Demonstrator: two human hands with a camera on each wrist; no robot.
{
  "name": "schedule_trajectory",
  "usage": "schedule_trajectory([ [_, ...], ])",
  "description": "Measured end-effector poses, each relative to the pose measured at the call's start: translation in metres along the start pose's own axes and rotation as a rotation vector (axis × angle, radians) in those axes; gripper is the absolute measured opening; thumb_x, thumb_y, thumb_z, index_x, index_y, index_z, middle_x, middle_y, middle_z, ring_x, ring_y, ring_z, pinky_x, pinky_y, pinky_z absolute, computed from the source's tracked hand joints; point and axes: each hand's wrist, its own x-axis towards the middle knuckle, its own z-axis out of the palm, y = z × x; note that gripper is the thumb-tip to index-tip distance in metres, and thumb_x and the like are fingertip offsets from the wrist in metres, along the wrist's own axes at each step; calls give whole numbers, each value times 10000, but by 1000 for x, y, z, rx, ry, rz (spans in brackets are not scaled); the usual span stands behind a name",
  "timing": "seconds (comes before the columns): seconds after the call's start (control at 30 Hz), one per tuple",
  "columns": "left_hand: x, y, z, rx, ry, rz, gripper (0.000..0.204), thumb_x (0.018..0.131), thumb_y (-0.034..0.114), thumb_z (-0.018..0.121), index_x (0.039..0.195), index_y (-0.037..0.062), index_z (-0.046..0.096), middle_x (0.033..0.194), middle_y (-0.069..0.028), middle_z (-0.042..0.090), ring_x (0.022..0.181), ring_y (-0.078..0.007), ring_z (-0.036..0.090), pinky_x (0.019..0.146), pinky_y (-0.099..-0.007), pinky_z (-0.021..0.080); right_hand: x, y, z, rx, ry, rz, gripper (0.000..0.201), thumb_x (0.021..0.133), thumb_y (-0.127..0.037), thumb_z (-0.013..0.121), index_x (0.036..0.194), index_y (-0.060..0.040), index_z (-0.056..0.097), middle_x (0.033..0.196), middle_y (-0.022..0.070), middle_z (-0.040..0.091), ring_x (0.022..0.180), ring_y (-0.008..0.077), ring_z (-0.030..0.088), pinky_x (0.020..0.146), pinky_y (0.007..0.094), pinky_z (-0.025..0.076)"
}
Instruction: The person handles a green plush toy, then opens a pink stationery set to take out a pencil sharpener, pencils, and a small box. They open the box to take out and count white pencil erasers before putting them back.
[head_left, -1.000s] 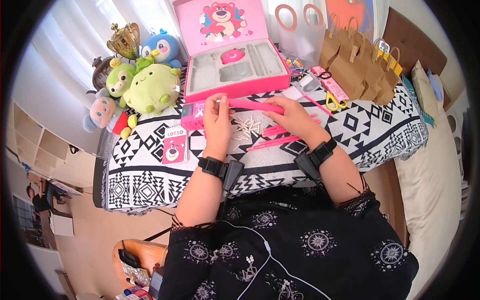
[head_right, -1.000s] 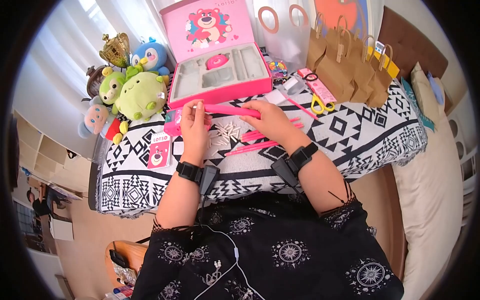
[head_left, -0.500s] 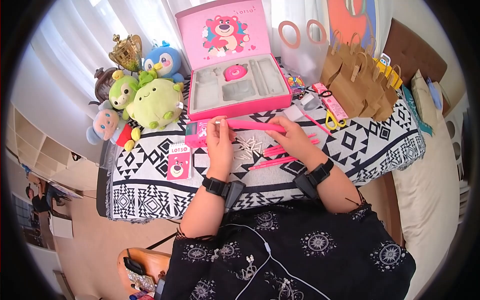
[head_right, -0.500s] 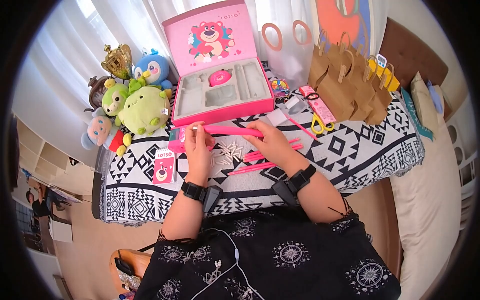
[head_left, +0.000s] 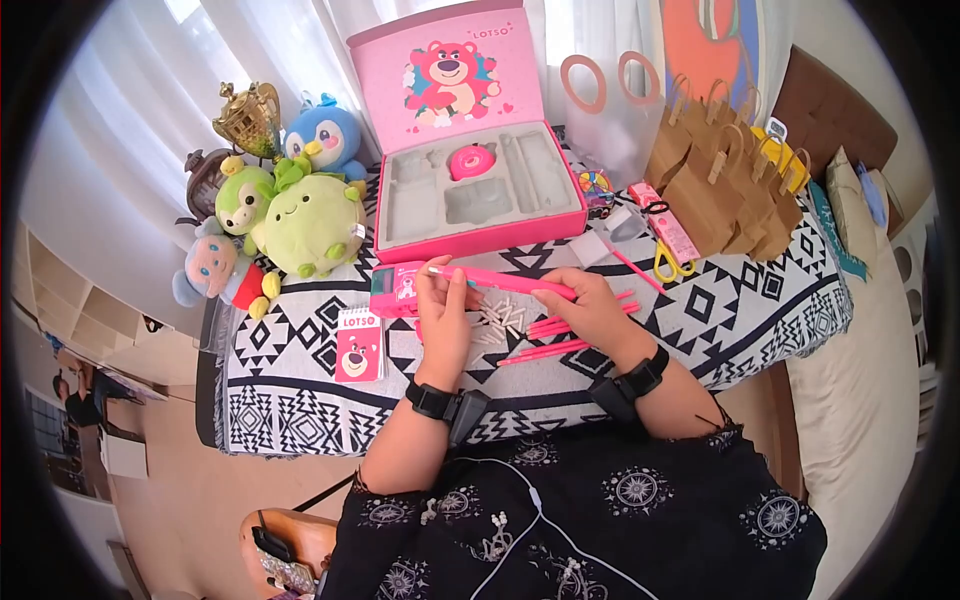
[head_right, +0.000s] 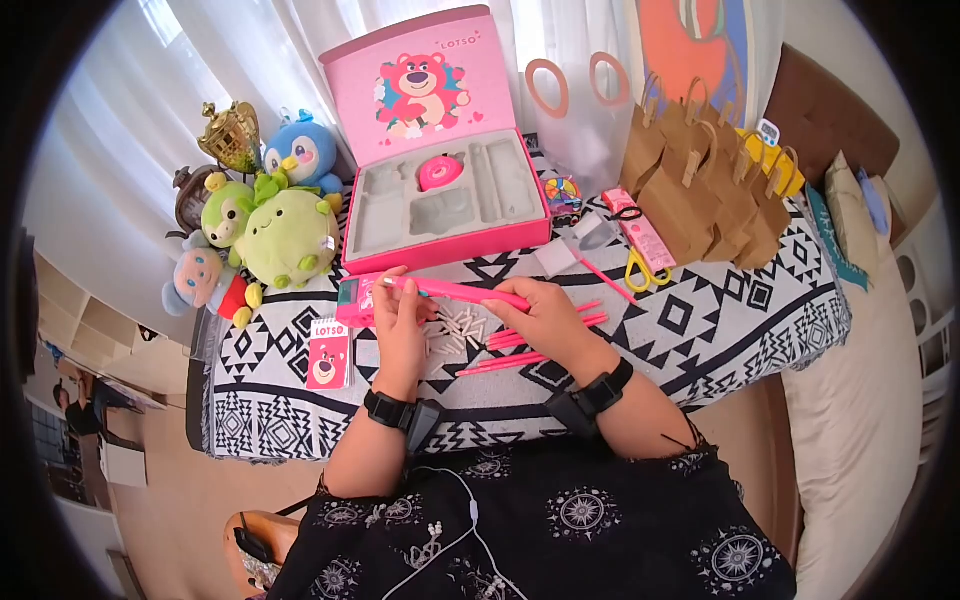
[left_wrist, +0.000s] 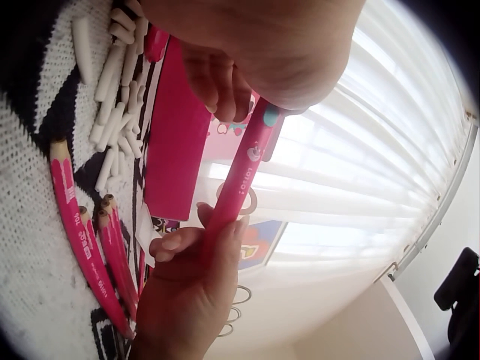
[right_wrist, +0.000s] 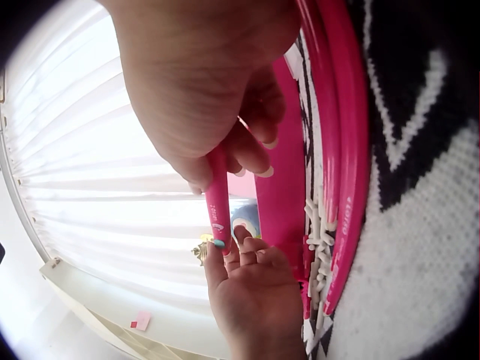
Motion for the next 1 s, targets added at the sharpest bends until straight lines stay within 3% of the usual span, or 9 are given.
schedule_trajectory([
  [0.23, -2, 8, 4, -47, -33, -53, 360, 1005, 186, 542, 1313, 53, 412, 819, -21, 603, 691, -81, 570, 627, -209, 453, 1, -1, 1, -109, -92, -37, 278, 934, -253, 651, 961, 21, 695, 743, 73, 641, 665, 107, 588, 611, 278, 467],
  [0.33, -3, 11, 7, -43, -34, -50, 390, 1002, 173, 544, 1336, 44, 390, 826, -11, 603, 688, -77, 565, 634, -207, 453, -5, -6, 4, 0, -141, -15, 297, 905, -175, 679, 1146, -5, 645, 795, 63, 647, 701, 110, 600, 641, 270, 478],
  [0.4, -4, 10, 5, -59, -53, -48, 393, 1004, 188, 541, 1336, 38, 395, 821, 2, 589, 694, -69, 556, 644, -209, 455, -7, -18, 1, -38, -220, -60, 484, 855, -101, 714, 1309, -45, 553, 850, 43, 647, 750, 111, 609, 688, 262, 491],
  [0.43, -3, 9, 3, -58, -49, -45, 393, 1004, 188, 541, 1336, 38, 395, 821, 2, 589, 694, -69, 556, 644, -209, 455, -7, -22, 2, -38, -224, -63, 484, 855, -101, 714, 1309, -45, 553, 850, 43, 647, 750, 111, 609, 688, 262, 491],
  [0.5, -2, 6, 0, -105, -37, -95, 374, 1014, 221, 520, 1326, 40, 419, 820, 12, 576, 705, -63, 547, 648, -212, 458, -8, -27, 5, -152, -137, -425, 459, 828, -134, 732, 1267, -91, 606, 892, 73, 632, 734, 189, 620, 658, 298, 484],
  [0.53, -2, 6, -1, -106, -36, -95, 374, 1014, 221, 520, 1326, 40, 419, 820, 12, 576, 705, -63, 547, 648, -212, 458, -10, -34, 0, -268, -230, -381, 454, 809, -128, 737, 1248, -112, 621, 865, 82, 590, 698, 253, 589, 628, 336, 474],
  [0.63, -1, 3, -1, -106, -44, -132, 335, 1014, 203, 522, 1295, 44, 431, 830, -4, 593, 689, -51, 534, 633, -200, 446, -10, -44, 2, -365, -207, -517, 400, 783, -104, 758, 1168, -65, 658, 729, 84, 548, 642, 262, 560, 586, 366, 423],
  [0.83, -3, -6, -2, -105, -159, -123, 269, 1016, 208, 520, 1224, 37, 511, 864, -8, 608, 708, -62, 539, 657, -229, 458, 6, -88, -28, -447, -147, -613, 384, 783, -121, 753, 1157, -91, 668, 748, 85, 598, 679, 284, 591, 616, 375, 469],
  [1.0, -13, -5, 1, 266, -334, -52, 163, 987, 147, 574, 1092, 25, 606, 879, -4, 627, 756, -61, 553, 688, -215, 456, 48, -103, -45, -434, 47, -698, 328, 804, -118, 752, 1117, -53, 676, 828, 108, 646, 732, 277, 618, 658, 358, 485],
])
